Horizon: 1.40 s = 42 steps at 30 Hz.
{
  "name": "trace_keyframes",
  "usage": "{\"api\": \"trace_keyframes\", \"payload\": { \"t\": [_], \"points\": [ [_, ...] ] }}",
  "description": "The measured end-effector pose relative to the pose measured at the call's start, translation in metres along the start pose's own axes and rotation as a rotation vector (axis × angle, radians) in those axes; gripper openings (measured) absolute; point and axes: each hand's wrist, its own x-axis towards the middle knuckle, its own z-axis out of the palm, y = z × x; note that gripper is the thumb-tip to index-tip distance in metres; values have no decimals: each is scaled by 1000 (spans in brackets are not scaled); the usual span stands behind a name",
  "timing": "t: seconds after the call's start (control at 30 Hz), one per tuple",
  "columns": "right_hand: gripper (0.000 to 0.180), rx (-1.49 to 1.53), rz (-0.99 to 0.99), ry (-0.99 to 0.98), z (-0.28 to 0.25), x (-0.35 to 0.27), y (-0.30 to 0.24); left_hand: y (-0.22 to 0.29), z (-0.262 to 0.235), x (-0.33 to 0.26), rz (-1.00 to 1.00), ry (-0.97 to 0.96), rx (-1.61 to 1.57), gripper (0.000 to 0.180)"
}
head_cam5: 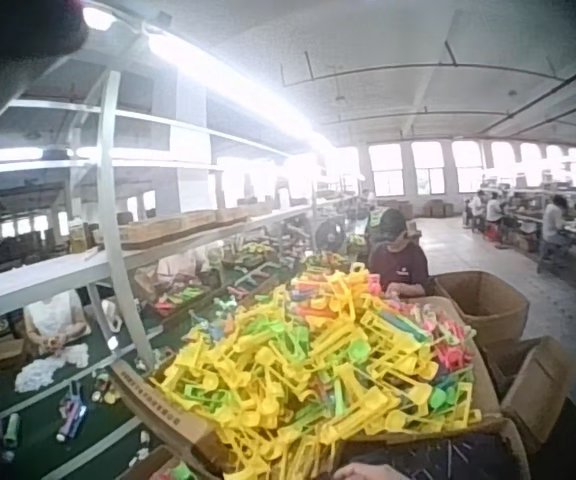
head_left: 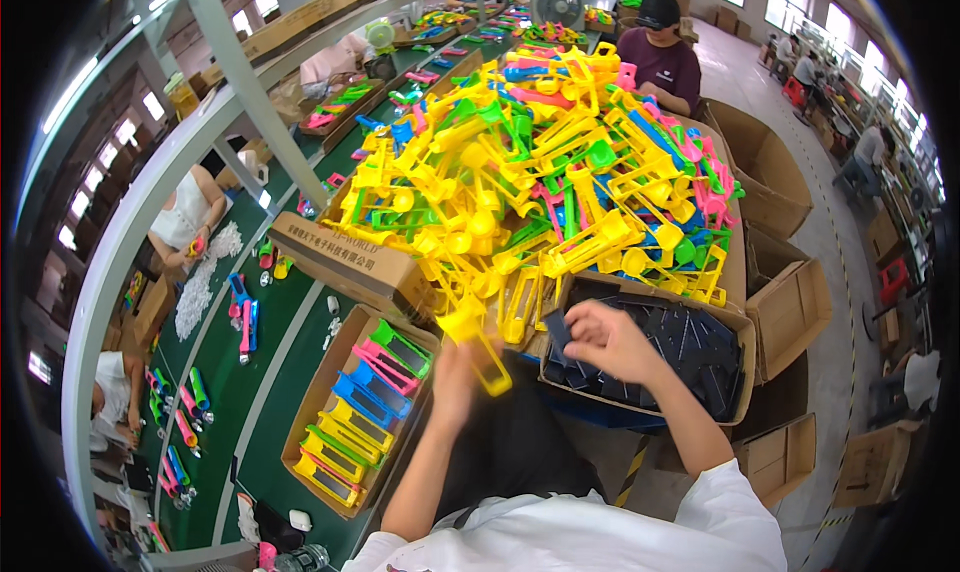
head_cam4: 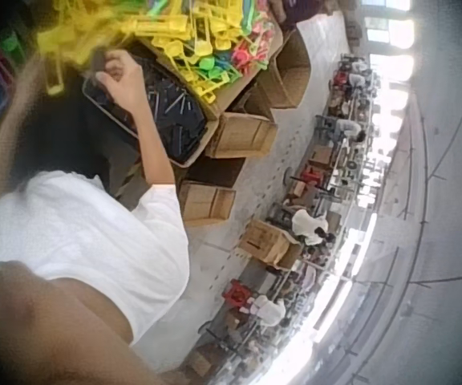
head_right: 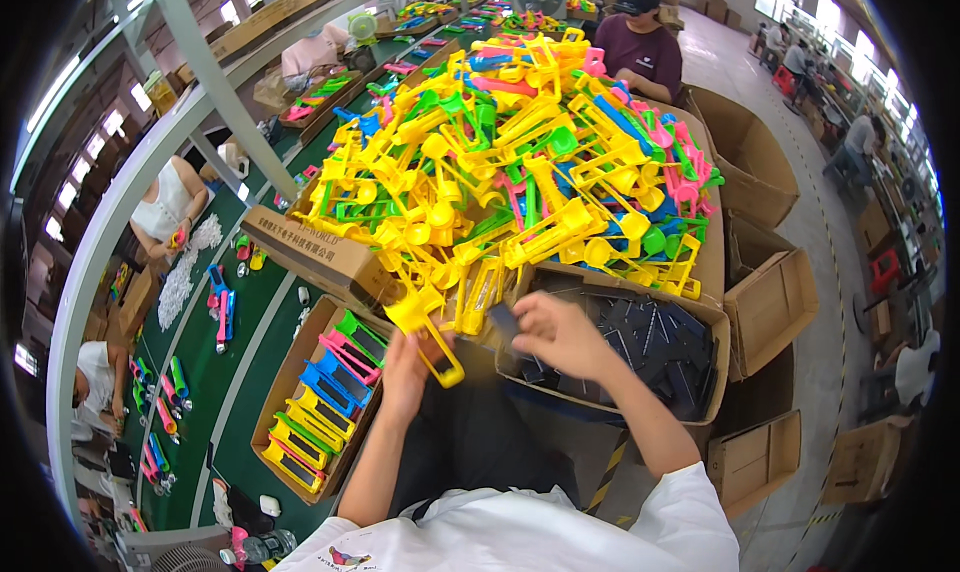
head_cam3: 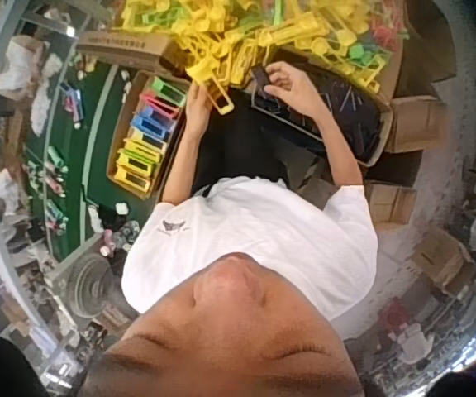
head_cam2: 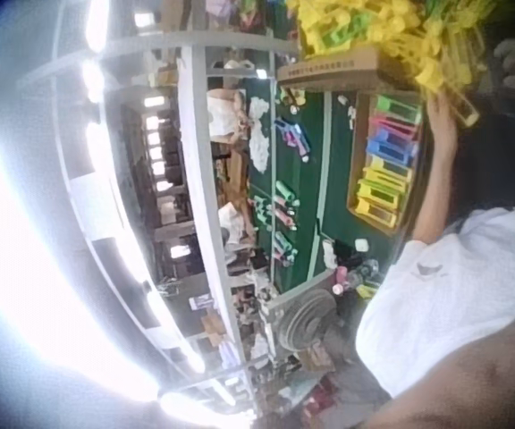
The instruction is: The person assembles plastic toy components by fitting colorful plastic shells onto black bases by hand.
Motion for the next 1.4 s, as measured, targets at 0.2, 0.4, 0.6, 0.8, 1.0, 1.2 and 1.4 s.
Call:
{"api": "trace_keyframes", "payload": {
  "t": [0.2,0.4,0.6,0.8,1.0,1.2,1.4],
  "points": [
    [22,179,167,-232,121,-30,73,-61,-28,-118,-235,73,-250,42],
    [11,150,341,-149,185,-58,122,-62,-43,-161,-198,298,-145,40],
    [18,141,248,-29,210,-61,116,-62,-51,-162,-173,432,-180,33],
    [19,14,212,-16,207,-57,107,-55,-40,-164,-178,449,-229,31],
    [18,-123,181,-38,213,-60,93,-73,-59,-177,-189,393,-231,37],
    [21,-91,153,-61,207,-65,100,-74,-43,-177,-135,407,-161,40],
    [54,96,189,-67,202,-63,103,-66,-48,-179,-206,306,-168,44]
  ]
}}
